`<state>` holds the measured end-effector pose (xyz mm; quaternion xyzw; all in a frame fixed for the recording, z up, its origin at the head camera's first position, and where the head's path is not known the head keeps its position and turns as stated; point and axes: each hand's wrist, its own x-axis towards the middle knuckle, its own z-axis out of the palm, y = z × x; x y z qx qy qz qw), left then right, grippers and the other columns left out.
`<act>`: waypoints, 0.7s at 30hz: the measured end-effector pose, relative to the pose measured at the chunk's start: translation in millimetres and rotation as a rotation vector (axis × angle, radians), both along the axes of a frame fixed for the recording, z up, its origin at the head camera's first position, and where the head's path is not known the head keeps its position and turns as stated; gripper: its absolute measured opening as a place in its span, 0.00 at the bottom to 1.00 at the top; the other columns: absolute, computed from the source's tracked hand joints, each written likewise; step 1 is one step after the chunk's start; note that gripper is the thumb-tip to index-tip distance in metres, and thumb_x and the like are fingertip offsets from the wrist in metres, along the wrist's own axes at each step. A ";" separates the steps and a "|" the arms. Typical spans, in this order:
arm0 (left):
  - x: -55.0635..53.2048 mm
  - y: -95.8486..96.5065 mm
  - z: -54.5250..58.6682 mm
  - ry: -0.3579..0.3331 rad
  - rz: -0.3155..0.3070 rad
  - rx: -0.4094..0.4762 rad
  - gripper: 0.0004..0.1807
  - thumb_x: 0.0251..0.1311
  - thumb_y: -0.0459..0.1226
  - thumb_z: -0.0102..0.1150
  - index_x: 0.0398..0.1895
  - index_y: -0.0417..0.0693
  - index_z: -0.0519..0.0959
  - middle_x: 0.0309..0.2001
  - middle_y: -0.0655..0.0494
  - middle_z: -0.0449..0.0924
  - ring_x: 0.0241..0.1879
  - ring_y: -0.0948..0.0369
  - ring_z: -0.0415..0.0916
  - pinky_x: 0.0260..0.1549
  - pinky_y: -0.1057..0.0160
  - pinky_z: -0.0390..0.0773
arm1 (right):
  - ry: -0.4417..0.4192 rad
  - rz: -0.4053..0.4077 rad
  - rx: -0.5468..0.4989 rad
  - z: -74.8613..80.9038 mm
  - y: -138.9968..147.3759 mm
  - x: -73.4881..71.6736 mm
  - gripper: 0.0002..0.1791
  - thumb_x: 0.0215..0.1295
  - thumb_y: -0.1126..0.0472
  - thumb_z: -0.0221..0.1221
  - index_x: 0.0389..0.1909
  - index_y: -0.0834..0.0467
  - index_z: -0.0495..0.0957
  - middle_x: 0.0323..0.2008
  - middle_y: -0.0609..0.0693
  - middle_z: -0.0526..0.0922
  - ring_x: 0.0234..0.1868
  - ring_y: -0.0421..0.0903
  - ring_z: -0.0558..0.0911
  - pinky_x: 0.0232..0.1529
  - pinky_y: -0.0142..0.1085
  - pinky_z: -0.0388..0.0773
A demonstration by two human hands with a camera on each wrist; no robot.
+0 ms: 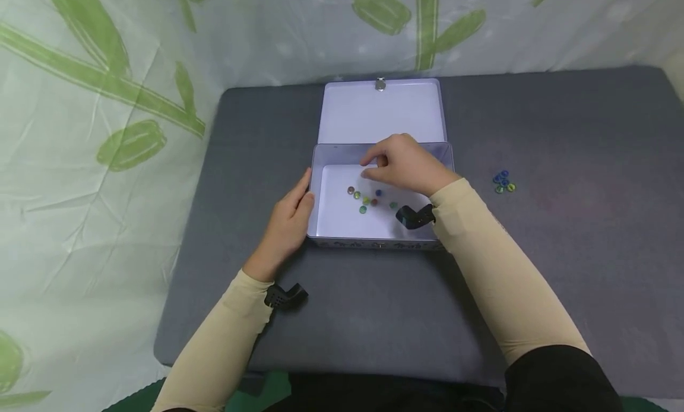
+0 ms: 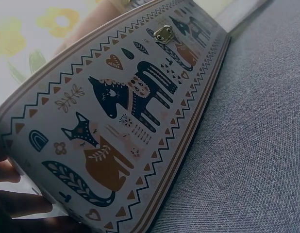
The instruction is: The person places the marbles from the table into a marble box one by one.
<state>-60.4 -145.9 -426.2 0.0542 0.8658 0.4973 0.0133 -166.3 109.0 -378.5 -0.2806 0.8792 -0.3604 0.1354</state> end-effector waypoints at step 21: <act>-5.7 -5.8 -5.3 0.012 -0.006 0.000 0.30 0.83 0.42 0.39 0.83 0.44 0.57 0.82 0.50 0.58 0.81 0.57 0.54 0.79 0.54 0.56 | 0.065 -0.259 0.027 48.6 67.2 24.1 0.13 0.68 0.53 0.71 0.49 0.54 0.91 0.26 0.51 0.80 0.22 0.45 0.70 0.23 0.33 0.65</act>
